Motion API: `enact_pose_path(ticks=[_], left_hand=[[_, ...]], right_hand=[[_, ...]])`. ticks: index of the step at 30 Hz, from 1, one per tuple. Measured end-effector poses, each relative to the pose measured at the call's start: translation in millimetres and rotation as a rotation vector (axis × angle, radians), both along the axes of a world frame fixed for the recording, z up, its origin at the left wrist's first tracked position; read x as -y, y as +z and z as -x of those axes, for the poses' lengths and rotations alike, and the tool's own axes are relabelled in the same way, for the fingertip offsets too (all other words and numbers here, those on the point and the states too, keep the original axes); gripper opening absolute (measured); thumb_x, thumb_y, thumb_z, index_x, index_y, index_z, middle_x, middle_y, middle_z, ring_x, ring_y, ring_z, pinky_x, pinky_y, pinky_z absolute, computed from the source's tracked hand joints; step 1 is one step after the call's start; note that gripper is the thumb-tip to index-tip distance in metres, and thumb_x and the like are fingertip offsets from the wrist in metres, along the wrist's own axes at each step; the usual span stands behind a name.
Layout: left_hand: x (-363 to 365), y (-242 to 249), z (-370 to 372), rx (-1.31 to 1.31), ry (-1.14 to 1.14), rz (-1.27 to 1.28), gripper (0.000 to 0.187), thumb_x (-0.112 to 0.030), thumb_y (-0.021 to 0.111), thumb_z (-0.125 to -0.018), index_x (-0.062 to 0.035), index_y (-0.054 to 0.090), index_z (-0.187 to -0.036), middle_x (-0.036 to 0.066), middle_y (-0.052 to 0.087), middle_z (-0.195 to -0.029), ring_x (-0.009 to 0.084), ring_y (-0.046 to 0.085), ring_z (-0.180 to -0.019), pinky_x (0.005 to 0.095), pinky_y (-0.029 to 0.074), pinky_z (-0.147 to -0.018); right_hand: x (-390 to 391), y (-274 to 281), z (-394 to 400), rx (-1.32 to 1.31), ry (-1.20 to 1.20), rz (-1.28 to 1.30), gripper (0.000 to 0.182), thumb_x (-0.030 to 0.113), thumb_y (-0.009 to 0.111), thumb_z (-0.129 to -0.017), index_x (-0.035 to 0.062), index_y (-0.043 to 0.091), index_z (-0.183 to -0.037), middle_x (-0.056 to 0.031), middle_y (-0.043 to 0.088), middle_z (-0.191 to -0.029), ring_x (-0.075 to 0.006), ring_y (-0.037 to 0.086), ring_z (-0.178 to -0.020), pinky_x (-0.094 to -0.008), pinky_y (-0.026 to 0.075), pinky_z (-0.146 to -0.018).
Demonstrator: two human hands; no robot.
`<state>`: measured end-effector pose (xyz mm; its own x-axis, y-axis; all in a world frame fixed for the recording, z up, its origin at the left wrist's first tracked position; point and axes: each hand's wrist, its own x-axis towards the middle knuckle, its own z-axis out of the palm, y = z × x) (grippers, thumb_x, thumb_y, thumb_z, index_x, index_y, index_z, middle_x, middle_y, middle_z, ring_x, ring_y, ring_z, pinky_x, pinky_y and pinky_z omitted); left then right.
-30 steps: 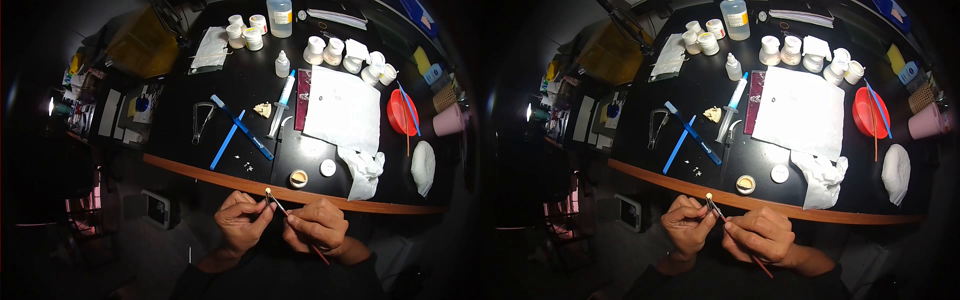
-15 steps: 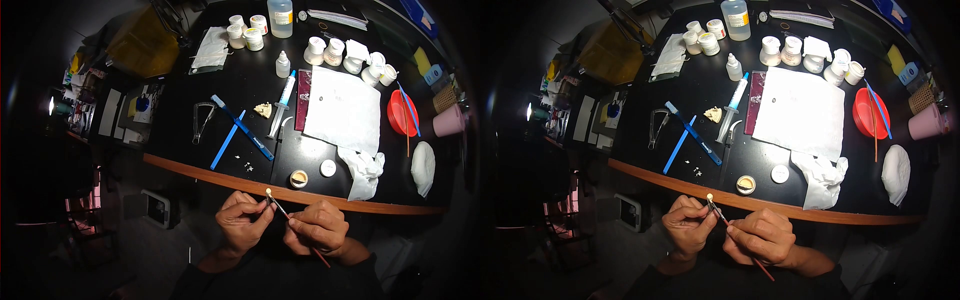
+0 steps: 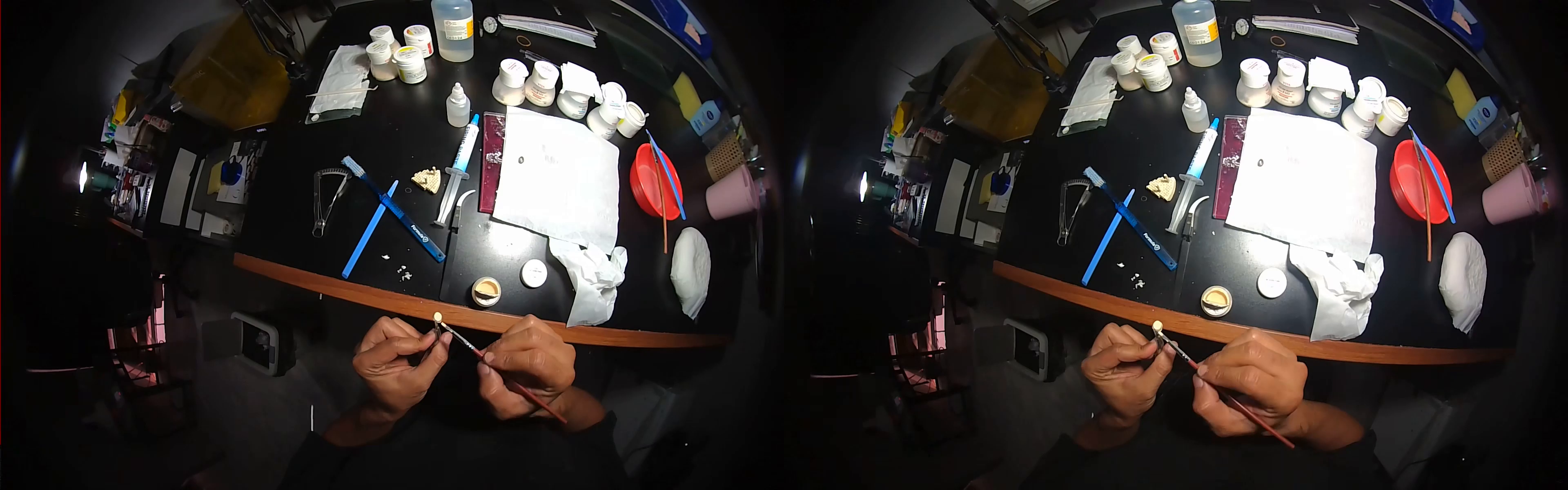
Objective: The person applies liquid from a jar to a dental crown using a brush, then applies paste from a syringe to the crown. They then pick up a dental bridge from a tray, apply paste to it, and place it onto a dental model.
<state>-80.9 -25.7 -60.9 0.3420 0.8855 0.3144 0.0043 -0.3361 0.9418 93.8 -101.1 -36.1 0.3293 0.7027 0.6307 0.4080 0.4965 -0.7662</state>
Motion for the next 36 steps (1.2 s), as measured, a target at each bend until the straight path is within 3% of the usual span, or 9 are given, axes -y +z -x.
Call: enact_pose_path(ticks=[2, 12, 15, 27, 31, 32, 35, 36], left_hand=[[0.5, 1.2, -0.6, -0.018, 0.003, -0.038, 0.021, 0.013, 0.089, -0.074, -0.0008, 0.076, -0.082, 0.004, 0.064, -0.079, 0.0107, 0.064, -0.069, 0.0220, 0.051, -0.059], [2.0, 0.3, 1.7, -0.051, -0.019, -0.084, 0.025, 0.015, 0.087, -0.074, -0.0026, 0.074, -0.085, 0.005, 0.063, -0.084, 0.0111, 0.063, -0.071, 0.0230, 0.051, -0.063], [2.1, 0.8, 1.7, -0.059, -0.019, -0.082, 0.025, 0.016, 0.087, -0.073, -0.0025, 0.073, -0.084, 0.006, 0.063, -0.084, 0.0114, 0.063, -0.071, 0.0232, 0.052, -0.063], [0.3, 1.5, 2.5, -0.049, -0.041, -0.046, 0.023, 0.014, 0.086, -0.076, -0.0012, 0.071, -0.086, 0.007, 0.063, -0.087, 0.0117, 0.064, -0.074, 0.0237, 0.053, -0.068], [-2.4, 3.4, 1.6, 0.018, -0.041, 0.017, 0.021, 0.013, 0.083, -0.081, 0.0005, 0.069, -0.089, 0.008, 0.062, -0.091, 0.0111, 0.064, -0.077, 0.0240, 0.053, -0.072], [-5.3, -1.0, 3.2, 0.055, -0.082, -0.019, 0.018, 0.012, 0.078, -0.087, 0.0016, 0.067, -0.096, 0.009, 0.060, -0.092, 0.0111, 0.064, -0.079, 0.0228, 0.054, -0.070], [-4.8, -0.3, 0.0, 0.137, -0.073, 0.147, 0.017, 0.009, 0.075, -0.092, 0.0016, 0.064, -0.103, 0.009, 0.060, -0.092, 0.0115, 0.065, -0.080, 0.0210, 0.055, -0.066], [-9.0, -3.5, -2.9, 0.145, -0.110, 0.089, 0.014, 0.005, 0.071, -0.098, 0.0019, 0.061, -0.107, 0.011, 0.065, -0.095, 0.0108, 0.065, -0.078, 0.0199, 0.055, -0.062]], right_hand=[[0.9, 1.0, -4.2, -0.067, 0.055, 0.041, 0.019, -0.008, 0.076, -0.073, 0.0015, 0.071, -0.089, -0.0096, 0.071, -0.079, -0.0177, 0.067, -0.065, -0.0286, 0.050, -0.059], [-3.9, 0.9, -6.4, -0.120, 0.041, 0.092, 0.014, -0.007, 0.075, -0.076, 0.0000, 0.070, -0.087, -0.0113, 0.072, -0.076, -0.0178, 0.067, -0.065, -0.0281, 0.052, -0.060], [-6.4, -0.5, -5.0, -0.169, 0.008, 0.071, 0.016, -0.008, 0.077, -0.069, 0.0006, 0.071, -0.080, -0.0097, 0.071, -0.071, -0.0180, 0.067, -0.059, -0.0273, 0.050, -0.055], [3.8, 2.2, -15.5, -0.177, 0.078, 0.053, 0.018, -0.006, 0.077, -0.071, 0.0007, 0.070, -0.086, -0.0096, 0.069, -0.072, -0.0183, 0.064, -0.059, -0.0274, 0.048, -0.055], [18.7, 3.9, -25.7, -0.016, -0.072, 0.017, 0.028, -0.009, 0.079, -0.072, 0.0025, 0.072, -0.096, -0.0081, 0.069, -0.080, -0.0179, 0.062, -0.064, -0.0284, 0.048, -0.058], [22.7, 1.5, -29.5, 0.062, -0.118, 0.017, 0.030, -0.010, 0.080, -0.073, 0.0033, 0.073, -0.099, -0.0078, 0.069, -0.083, -0.0179, 0.062, -0.066, -0.0287, 0.049, -0.059], [35.3, 4.1, -41.2, 0.254, -0.183, 0.071, 0.037, -0.010, 0.083, -0.074, 0.0059, 0.076, -0.107, -0.0072, 0.071, -0.093, -0.0189, 0.064, -0.076, -0.0296, 0.051, -0.064], [36.0, 6.0, -45.1, 0.301, -0.191, 0.084, 0.037, -0.009, 0.084, -0.074, 0.0056, 0.076, -0.107, -0.0074, 0.071, -0.094, -0.0193, 0.065, -0.077, -0.0297, 0.051, -0.064]])
